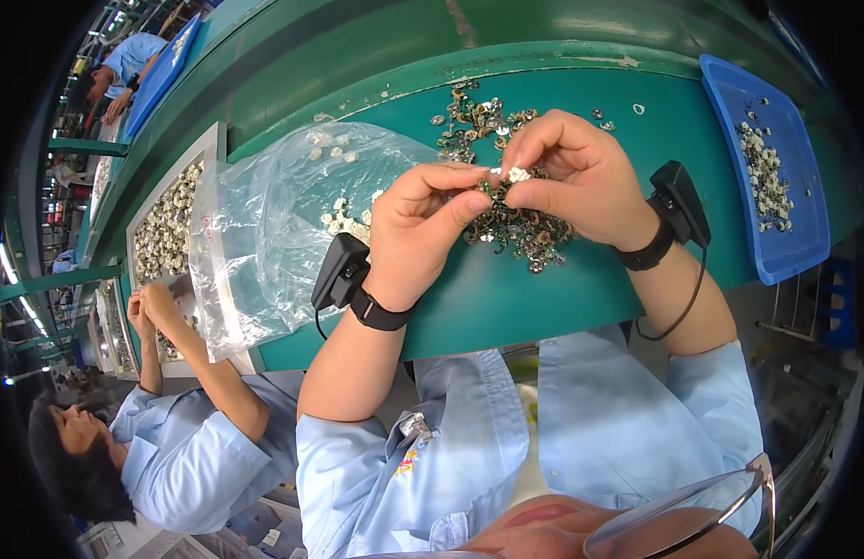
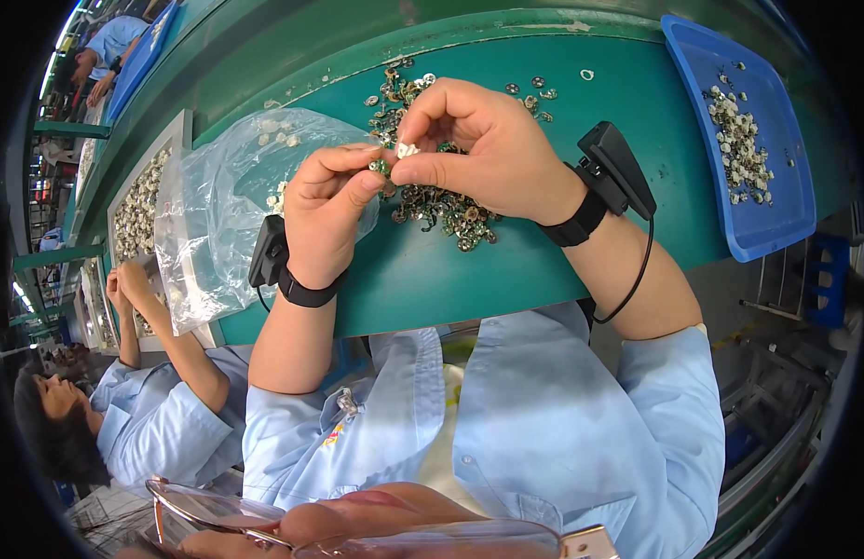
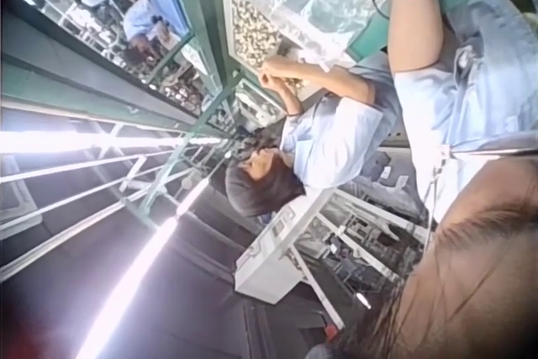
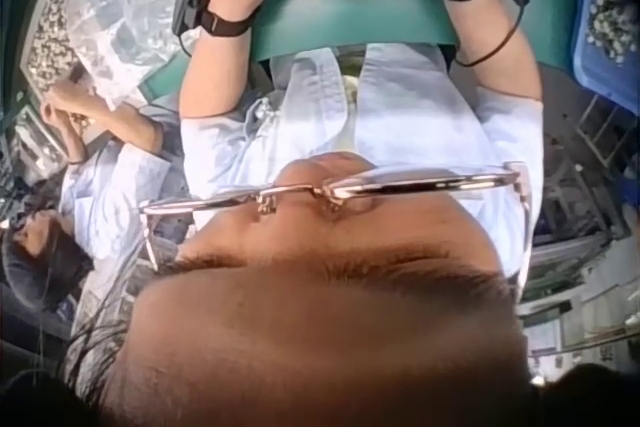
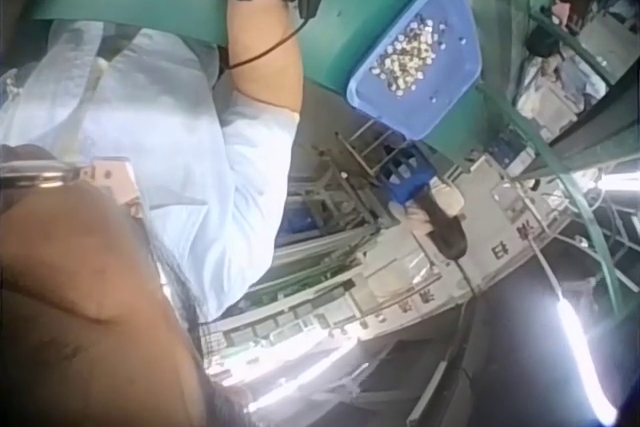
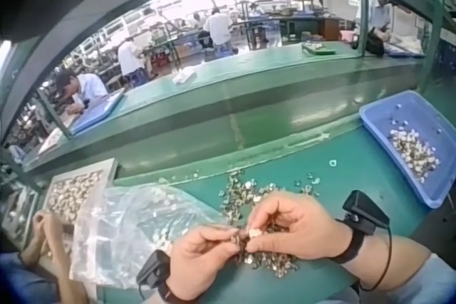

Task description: Manually sorting and assembling small metal components on a production line.

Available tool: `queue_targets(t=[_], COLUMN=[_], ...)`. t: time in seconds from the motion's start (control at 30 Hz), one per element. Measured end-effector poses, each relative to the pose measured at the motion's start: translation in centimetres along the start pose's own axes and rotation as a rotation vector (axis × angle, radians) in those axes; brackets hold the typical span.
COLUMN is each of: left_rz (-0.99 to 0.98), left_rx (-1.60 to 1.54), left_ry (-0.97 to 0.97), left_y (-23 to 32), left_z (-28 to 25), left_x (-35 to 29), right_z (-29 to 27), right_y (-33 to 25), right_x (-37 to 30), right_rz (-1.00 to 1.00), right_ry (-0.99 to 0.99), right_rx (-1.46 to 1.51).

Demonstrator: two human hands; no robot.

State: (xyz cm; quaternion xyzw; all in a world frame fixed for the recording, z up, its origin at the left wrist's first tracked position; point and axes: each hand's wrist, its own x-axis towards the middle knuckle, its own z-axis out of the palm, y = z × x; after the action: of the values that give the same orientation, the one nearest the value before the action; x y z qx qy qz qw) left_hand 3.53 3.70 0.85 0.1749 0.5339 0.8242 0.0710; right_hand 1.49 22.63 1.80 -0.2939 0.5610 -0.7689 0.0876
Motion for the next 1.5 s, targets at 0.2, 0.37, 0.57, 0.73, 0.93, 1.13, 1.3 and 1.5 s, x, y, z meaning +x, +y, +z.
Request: queue_targets(t=[0.2,0.37,0.57,0.73,0.93,1.13,1.3,1.5], left_rz=[0.010,-0.027,-0.008,-0.002,0.068,0.054,0.011,0.004], left_rx=[0.038,0.033,-0.023,0.001,0.140,0.151,0.118,0.212], left_ry=[-0.035,-0.067,-0.057,0.007,0.037,0.012,0.034,0.034], left_y=[-0.2,0.0,-0.5,-0.4,0.1,0.1,0.2,0.4], left_z=[0.0,-0.2,-0.4,-0.6,-0.3,-0.3,-0.2,-0.5], left_x=[-0.2,-0.2,-0.2,-0.1,-0.1,-0.2,-0.3,0.0], right_z=[0.1,0.3,0.9,1.8,2.0,1.8,1.7,1.7], right_y=[0.3,0.2,0.5,-0.2,0.0,0.0,-0.2,-0.2], right_x=[0.0,0.0,-0.1,0.1,-0.2,-0.1,0.0,0.3], right_rz=[-0.105,-0.319,-0.348,-0.365,-0.286,-0.319,-0.339,-0.338], right_ry=[0.017,-0.005,0.031,0.043,0.124,0.088,0.037,-0.031], right_rx=[-0.155,-0.474,-0.534,-0.666,-0.600,-0.633,-0.707,-0.725])
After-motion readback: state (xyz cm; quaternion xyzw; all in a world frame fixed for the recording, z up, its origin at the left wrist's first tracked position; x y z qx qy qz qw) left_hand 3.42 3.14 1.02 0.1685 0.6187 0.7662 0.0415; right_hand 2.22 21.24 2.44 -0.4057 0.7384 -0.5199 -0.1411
